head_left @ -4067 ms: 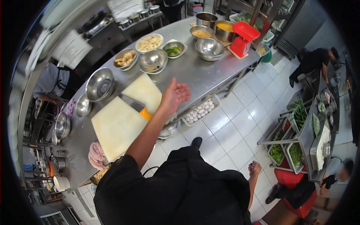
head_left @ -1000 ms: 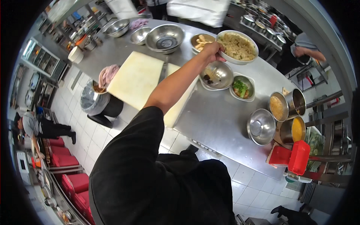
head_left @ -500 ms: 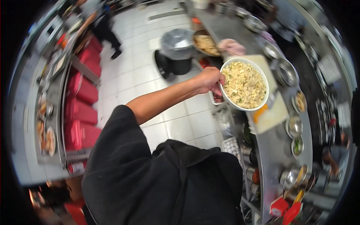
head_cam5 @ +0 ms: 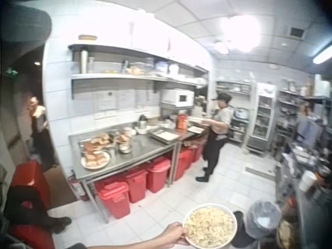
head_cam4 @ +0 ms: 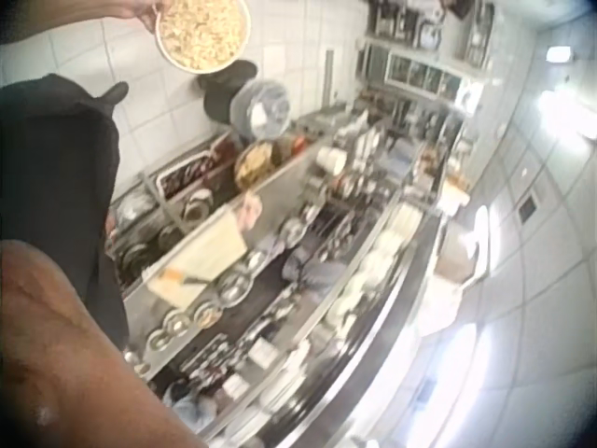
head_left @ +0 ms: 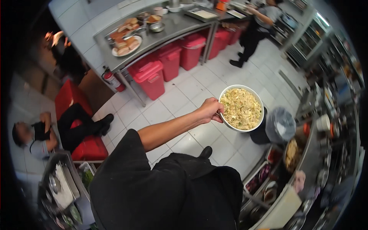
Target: The person collects various portions of meat and seafood from containers into separate metal bowls, weights them on a red scale, adds liquid and powder from containers, and mixes the ingredients by hand before washing the bowls in a stainless steel sink.
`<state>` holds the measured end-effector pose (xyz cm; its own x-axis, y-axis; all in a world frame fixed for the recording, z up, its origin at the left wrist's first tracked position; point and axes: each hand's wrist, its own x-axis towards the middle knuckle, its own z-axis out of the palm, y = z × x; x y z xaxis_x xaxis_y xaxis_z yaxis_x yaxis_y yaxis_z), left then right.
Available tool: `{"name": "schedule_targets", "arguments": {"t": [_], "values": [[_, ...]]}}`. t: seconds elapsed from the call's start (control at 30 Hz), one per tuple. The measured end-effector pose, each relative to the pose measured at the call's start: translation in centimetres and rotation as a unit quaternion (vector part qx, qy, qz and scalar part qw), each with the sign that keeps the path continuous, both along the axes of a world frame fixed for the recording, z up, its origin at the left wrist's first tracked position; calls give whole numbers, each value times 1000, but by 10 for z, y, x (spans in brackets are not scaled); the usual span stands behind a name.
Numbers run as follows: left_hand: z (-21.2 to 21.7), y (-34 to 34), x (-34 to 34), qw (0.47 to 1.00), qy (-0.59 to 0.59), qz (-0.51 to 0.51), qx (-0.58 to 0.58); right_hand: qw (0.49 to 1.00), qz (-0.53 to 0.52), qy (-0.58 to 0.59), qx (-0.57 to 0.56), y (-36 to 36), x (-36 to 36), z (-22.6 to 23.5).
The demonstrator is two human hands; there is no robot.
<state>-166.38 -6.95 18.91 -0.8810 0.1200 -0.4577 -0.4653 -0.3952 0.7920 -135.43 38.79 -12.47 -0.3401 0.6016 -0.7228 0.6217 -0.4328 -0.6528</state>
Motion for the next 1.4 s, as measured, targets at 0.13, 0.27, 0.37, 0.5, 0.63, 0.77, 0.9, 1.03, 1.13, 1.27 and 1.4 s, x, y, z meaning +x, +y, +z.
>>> {"name": "schedule_targets", "arguments": {"t": [0.13, 0.27, 0.37, 0.5, 0.63, 0.77, 0.9, 1.03, 1.13, 1.27, 1.4], "values": [[-8, -57, -43, 994, 3, 103, 30, 997, 76, 1, 8, -12, -111, 4], [-18, -99, -95, 979, 10, 203, 26, 991, 136, -2, 8, -25, -213, -4], [-29, -141, -130, 969, 28, 244, 32, 984, 180, -8, 18, -29, -289, -2], [-27, -184, -157, 947, 20, 320, 13, 970, 240, 1, 37, -24, -372, 9], [-32, -234, -191, 930, 14, 367, 16, 944, 315, 75, 66, -30, -451, 21], [-49, -282, -245, 913, 28, 405, 33, 921, 346, 151, 99, -61, -514, 59], [-65, -326, -318, 911, 47, 405, 63, 962, 221, 95, 127, -130, -510, 95], [-97, -375, -403, 892, 44, 445, 73, 988, 74, 4, 135, -165, -416, 78], [-114, -405, -461, 871, 0, 487, 62, 987, -121, -78, 67, -200, -292, 37], [-139, -429, -525, 857, -1, 510, 71, 960, -271, -49, 49, -285, -154, -5], [-187, -447, -566, 842, 47, 534, 63, 933, -347, 83, 54, -354, -41, -17]]}}
